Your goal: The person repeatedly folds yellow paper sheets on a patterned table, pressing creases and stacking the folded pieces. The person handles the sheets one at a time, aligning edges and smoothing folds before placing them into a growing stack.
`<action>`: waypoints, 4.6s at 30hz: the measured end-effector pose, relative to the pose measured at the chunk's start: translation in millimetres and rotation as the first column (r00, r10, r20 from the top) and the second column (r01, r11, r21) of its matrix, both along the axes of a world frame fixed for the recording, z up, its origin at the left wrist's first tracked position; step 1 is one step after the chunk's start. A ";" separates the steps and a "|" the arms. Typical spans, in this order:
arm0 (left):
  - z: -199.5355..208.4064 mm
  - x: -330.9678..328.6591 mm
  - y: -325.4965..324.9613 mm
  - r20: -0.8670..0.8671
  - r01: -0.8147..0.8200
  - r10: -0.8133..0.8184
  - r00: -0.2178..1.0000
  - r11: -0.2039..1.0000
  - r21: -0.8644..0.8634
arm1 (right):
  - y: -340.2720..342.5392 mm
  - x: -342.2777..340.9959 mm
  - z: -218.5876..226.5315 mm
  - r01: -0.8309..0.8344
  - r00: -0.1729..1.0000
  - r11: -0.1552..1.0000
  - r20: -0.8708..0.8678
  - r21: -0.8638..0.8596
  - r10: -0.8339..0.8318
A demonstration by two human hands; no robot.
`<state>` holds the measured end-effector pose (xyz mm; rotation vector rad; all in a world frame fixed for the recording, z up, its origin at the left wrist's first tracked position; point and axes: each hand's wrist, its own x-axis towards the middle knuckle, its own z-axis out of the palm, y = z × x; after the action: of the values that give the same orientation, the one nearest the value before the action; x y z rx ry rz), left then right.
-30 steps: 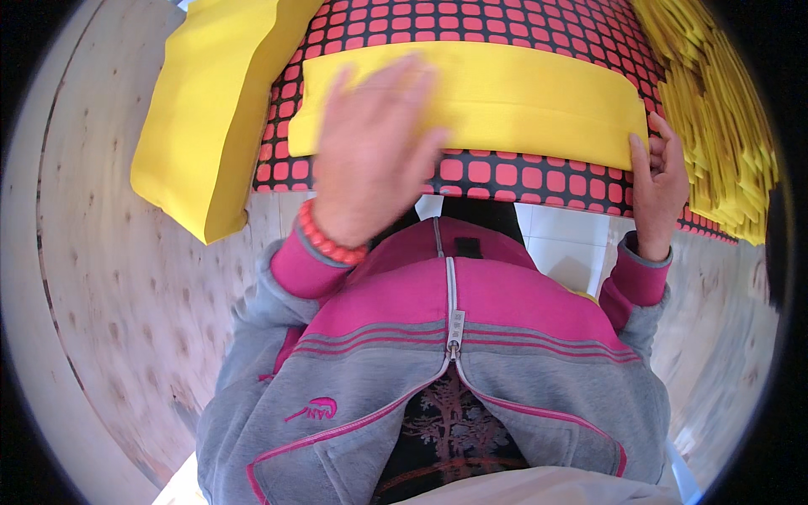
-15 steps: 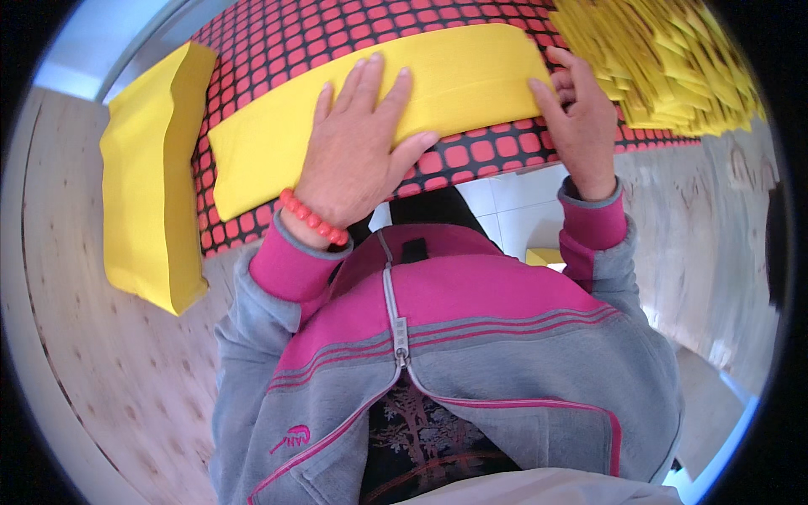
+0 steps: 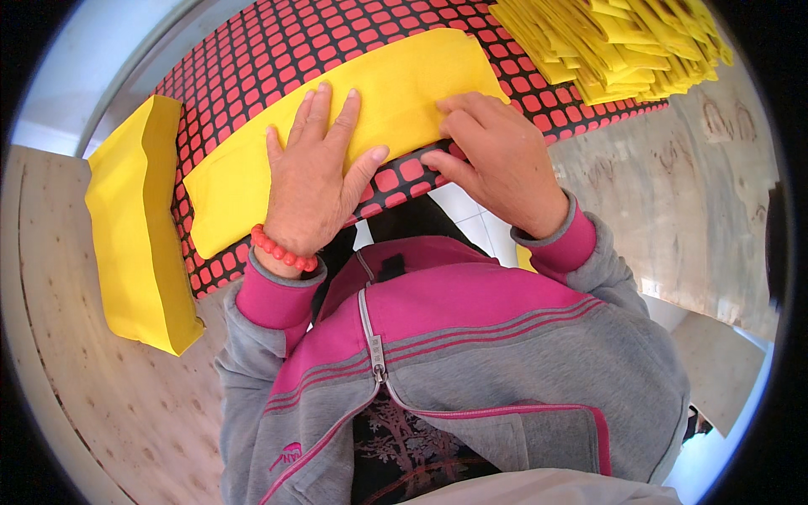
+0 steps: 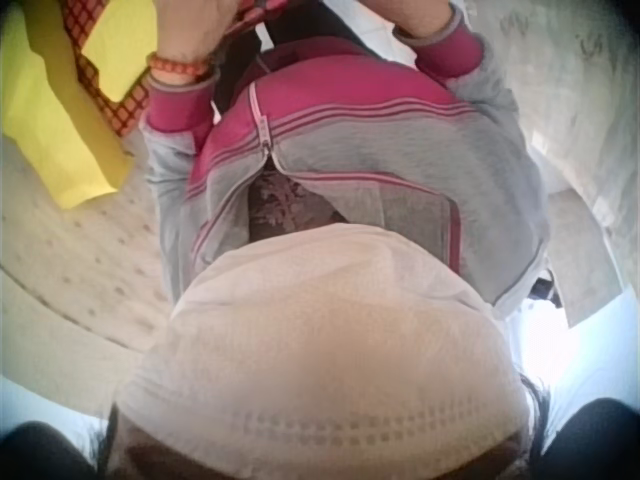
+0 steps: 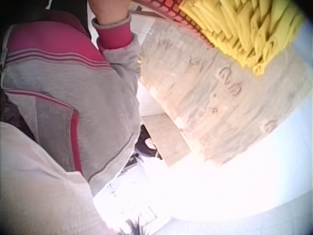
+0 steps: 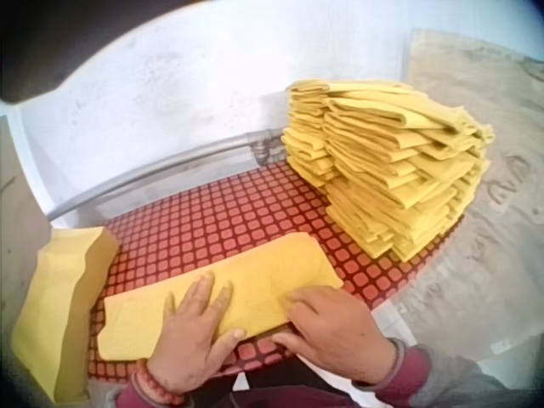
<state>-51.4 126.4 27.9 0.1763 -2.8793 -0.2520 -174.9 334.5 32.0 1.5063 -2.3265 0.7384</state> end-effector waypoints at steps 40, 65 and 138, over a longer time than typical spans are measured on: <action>-10.6 -1.4 6.0 -0.067 -0.069 0.065 0.996 0.996 -0.055 | 7.7 -2.0 4.9 0.066 0.996 0.991 -0.054 -0.118 -0.073; -4.8 148.0 -16.8 0.009 -0.435 0.441 0.898 0.890 -0.138 | -83.7 -37.2 -24.0 -0.165 0.983 0.986 -0.080 -0.025 0.162; -14.4 94.3 -93.2 0.035 -0.439 0.455 0.890 0.875 -0.206 | -22.3 -85.6 -26.4 0.191 0.911 0.981 -0.378 0.026 -0.167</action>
<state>42.9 33.1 13.5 0.8203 -2.8138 0.1260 -260.6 312.3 5.6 1.2986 -2.1699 0.2994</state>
